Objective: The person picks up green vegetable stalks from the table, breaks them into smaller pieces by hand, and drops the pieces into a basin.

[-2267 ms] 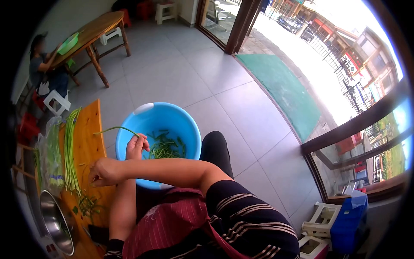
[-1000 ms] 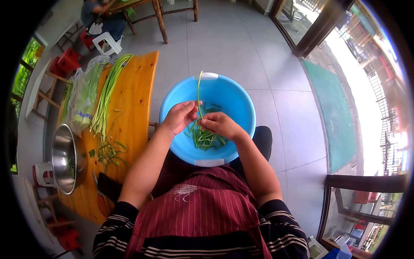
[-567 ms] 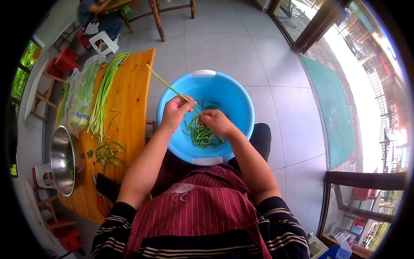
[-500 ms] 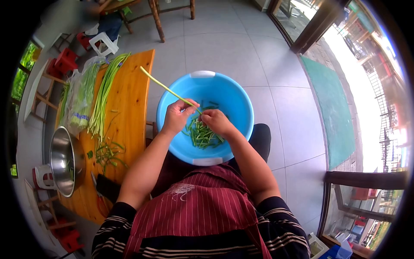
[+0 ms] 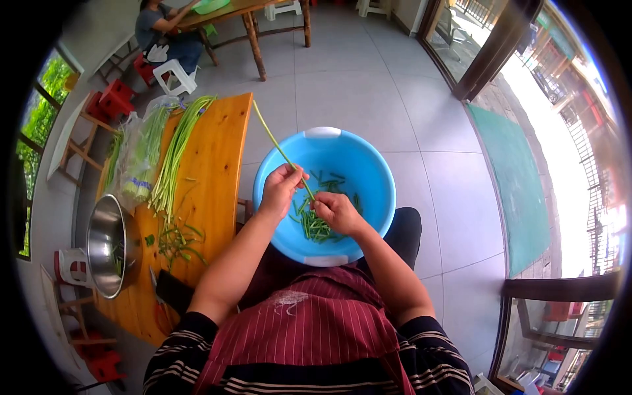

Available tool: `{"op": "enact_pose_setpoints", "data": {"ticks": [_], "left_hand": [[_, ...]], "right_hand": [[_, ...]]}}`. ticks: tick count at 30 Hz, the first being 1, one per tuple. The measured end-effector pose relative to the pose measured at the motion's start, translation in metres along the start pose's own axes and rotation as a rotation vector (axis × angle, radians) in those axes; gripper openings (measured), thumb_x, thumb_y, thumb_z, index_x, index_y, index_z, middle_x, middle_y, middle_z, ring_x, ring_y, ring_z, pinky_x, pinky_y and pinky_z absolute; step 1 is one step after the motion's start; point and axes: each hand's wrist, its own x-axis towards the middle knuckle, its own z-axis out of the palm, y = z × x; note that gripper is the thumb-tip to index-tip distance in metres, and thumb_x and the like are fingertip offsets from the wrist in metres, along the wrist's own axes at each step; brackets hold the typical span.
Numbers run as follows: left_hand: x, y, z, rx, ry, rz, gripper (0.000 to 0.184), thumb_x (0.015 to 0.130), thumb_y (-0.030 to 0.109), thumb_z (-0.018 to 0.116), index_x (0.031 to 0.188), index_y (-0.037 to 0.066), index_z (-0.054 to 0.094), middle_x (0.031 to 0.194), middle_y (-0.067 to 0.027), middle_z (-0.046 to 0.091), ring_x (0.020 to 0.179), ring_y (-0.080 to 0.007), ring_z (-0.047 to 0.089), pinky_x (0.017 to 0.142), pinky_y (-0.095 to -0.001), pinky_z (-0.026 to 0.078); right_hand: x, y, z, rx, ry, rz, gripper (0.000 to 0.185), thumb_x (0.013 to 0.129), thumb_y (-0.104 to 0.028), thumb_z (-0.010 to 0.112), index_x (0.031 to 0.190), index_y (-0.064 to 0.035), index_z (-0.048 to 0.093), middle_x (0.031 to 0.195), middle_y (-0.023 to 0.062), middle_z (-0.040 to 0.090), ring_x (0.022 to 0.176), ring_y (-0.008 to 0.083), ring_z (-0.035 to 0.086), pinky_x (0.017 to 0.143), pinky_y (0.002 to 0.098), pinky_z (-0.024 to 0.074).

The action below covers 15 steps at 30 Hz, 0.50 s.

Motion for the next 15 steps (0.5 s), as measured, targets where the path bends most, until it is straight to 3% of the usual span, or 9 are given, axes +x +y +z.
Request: {"op": "enact_pose_setpoints", "data": {"ticks": [3,6,8,10,12,15], "left_hand": [[-0.003,-0.004,0.002,-0.242,0.032,-0.150,0.006,0.082,0.012,0.055,0.083,0.006,0.055,0.073,-0.0039,0.058,0.060,-0.0089,0.048,0.062,-0.0206,0.041],[0.013,0.004,-0.021,-0.394,0.175,-0.120,0.006,0.083,0.012,0.053,0.084,0.006,0.054,0.074,-0.0047,0.056,0.065,-0.0117,0.050,0.066,-0.0244,0.042],[0.013,0.010,-0.023,-0.351,0.123,-0.030,0.006,0.083,0.012,0.054,0.083,0.006,0.054,0.074,-0.0052,0.056,0.065,-0.0130,0.051,0.067,-0.0254,0.042],[0.008,0.010,-0.014,-0.278,0.007,-0.163,0.004,0.082,0.012,0.055,0.081,0.008,0.055,0.075,-0.0033,0.057,0.067,-0.0090,0.051,0.064,-0.0215,0.040],[0.004,0.006,-0.007,-0.282,-0.060,-0.164,0.005,0.081,0.013,0.056,0.081,0.008,0.056,0.077,-0.0032,0.058,0.070,-0.0086,0.051,0.064,-0.0210,0.039],[-0.002,0.009,-0.002,-0.055,-0.123,-0.281,0.010,0.079,0.015,0.059,0.082,0.005,0.058,0.081,-0.0036,0.059,0.072,-0.0080,0.051,0.068,-0.0220,0.039]], "right_hand": [[-0.005,-0.016,0.001,-0.105,0.002,-0.207,0.012,0.079,-0.008,0.046,0.077,-0.0015,0.055,0.063,0.0071,0.049,0.057,0.0122,0.046,0.053,0.0260,0.0395],[-0.012,-0.028,0.006,-0.083,-0.077,-0.406,0.011,0.080,-0.009,0.046,0.079,-0.0018,0.055,0.064,0.0068,0.050,0.056,0.0119,0.046,0.052,0.0251,0.0389],[-0.016,-0.028,0.011,-0.055,-0.139,-0.491,0.011,0.082,-0.009,0.045,0.081,-0.0022,0.054,0.064,0.0058,0.050,0.055,0.0112,0.045,0.052,0.0241,0.0382],[-0.014,-0.021,0.012,0.484,0.069,-0.130,0.012,0.084,-0.009,0.043,0.088,-0.0038,0.053,0.063,0.0035,0.050,0.054,0.0102,0.043,0.050,0.0211,0.0347],[-0.001,-0.018,0.001,0.542,0.116,-0.024,0.015,0.087,-0.012,0.040,0.093,-0.0053,0.052,0.065,0.0025,0.051,0.054,0.0089,0.043,0.048,0.0187,0.0322],[0.008,-0.020,-0.004,0.783,0.200,0.381,0.019,0.088,-0.019,0.040,0.092,-0.0054,0.053,0.070,0.0029,0.052,0.056,0.0094,0.045,0.049,0.0197,0.0350]]}}
